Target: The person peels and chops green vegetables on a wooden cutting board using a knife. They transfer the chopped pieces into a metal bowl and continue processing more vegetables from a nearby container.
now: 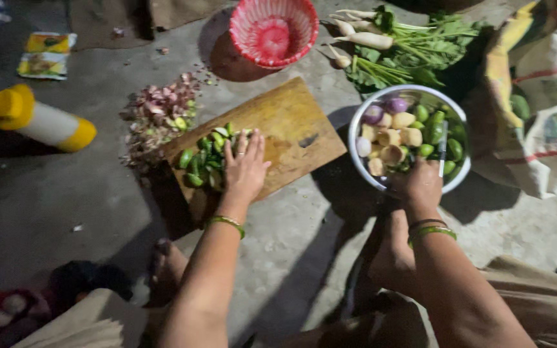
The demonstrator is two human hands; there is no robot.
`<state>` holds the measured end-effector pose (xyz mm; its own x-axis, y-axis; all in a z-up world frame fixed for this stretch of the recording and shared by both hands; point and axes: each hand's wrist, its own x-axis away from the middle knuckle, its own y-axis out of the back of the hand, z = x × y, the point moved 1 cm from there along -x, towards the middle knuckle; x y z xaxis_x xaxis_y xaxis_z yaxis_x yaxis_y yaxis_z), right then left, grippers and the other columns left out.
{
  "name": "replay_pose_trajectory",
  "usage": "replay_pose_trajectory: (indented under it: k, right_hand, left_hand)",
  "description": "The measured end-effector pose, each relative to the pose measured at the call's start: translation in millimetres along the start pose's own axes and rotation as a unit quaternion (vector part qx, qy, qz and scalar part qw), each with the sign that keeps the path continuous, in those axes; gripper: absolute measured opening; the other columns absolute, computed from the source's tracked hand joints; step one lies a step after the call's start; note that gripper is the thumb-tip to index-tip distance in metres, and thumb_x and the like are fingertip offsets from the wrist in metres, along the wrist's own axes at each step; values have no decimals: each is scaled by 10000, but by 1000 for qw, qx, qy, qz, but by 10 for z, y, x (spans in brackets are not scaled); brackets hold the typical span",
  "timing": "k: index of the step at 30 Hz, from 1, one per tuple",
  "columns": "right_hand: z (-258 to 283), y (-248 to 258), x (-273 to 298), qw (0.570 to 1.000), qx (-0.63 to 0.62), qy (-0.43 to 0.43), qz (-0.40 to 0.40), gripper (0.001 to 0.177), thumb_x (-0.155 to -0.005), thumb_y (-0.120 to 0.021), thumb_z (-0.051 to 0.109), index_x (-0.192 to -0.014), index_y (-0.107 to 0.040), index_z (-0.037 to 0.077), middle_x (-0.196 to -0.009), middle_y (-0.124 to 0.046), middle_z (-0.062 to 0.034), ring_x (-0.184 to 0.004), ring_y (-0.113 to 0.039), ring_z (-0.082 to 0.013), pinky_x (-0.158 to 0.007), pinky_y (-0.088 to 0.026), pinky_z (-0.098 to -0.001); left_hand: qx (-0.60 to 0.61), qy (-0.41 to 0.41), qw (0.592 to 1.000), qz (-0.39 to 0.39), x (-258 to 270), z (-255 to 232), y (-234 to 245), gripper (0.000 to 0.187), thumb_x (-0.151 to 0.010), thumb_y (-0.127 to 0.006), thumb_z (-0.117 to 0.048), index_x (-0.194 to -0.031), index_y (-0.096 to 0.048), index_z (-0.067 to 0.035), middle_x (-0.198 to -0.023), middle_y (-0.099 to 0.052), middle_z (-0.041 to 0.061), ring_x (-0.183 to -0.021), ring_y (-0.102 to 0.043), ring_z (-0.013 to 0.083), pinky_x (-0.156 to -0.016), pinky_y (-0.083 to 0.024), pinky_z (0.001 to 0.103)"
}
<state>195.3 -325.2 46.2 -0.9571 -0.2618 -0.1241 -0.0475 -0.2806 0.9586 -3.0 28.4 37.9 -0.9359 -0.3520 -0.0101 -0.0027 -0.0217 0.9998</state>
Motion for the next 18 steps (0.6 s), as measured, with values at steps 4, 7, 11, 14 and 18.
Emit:
replay_pose_trajectory:
  k: [4, 7, 11, 14, 18]
  right_hand:
    - [-30, -91, -92, 998, 26, -22, 47, 454, -742, -839, 298, -1101, -724, 44, -983, -703, -249, -917, -689, -458, -807, -557, -532]
    - [-73, -28, -60, 1000, -6, 3, 7, 455, -750, -859, 262, -1115, -714, 30, -978, -707, -249, -907, -691, -449, -804, -557, -529]
    - [92, 197, -63, 986, -151, -19, -70, 421, -771, -915, 261, -992, -696, -22, -974, -723, -213, -887, -712, -368, -828, -572, -453]
    - [598, 253, -137, 958, -286, 3, -12, 363, -799, -868, 226, -1066, -727, 24, -988, -760, -137, -840, -712, -248, -770, -555, -371]
    - [1445, 101, -57, 908, -385, 68, 153, 267, -825, -850, 194, -1045, -777, 62, -915, -775, -75, -815, -697, -142, -735, -551, -300]
  left_hand:
    - [1, 3, 999, -33, 87, 10, 26, 687, -966, -597, -412, -1557, -410, -117, -1670, -290, 35, -1549, -216, 287, -1212, -176, 601]
    - [-9, 1, 1000, -28, 128, 40, 0, 687, -954, -594, -409, -1556, -400, -140, -1669, -291, 11, -1539, -219, 282, -1209, -183, 605]
    - [-19, -1, 999, -38, 230, 95, -18, 687, -975, -587, -395, -1584, -379, -155, -1679, -280, 2, -1542, -222, 280, -1201, -200, 599]
    - [-22, 9, 998, -59, 299, 124, 22, 696, -982, -588, -399, -1595, -366, -156, -1682, -271, 9, -1551, -220, 285, -1199, -208, 601]
    - [57, 12, 993, -103, 326, 64, 80, 726, -923, -650, -385, -1561, -402, -142, -1646, -318, 62, -1520, -249, 318, -1167, -201, 619]
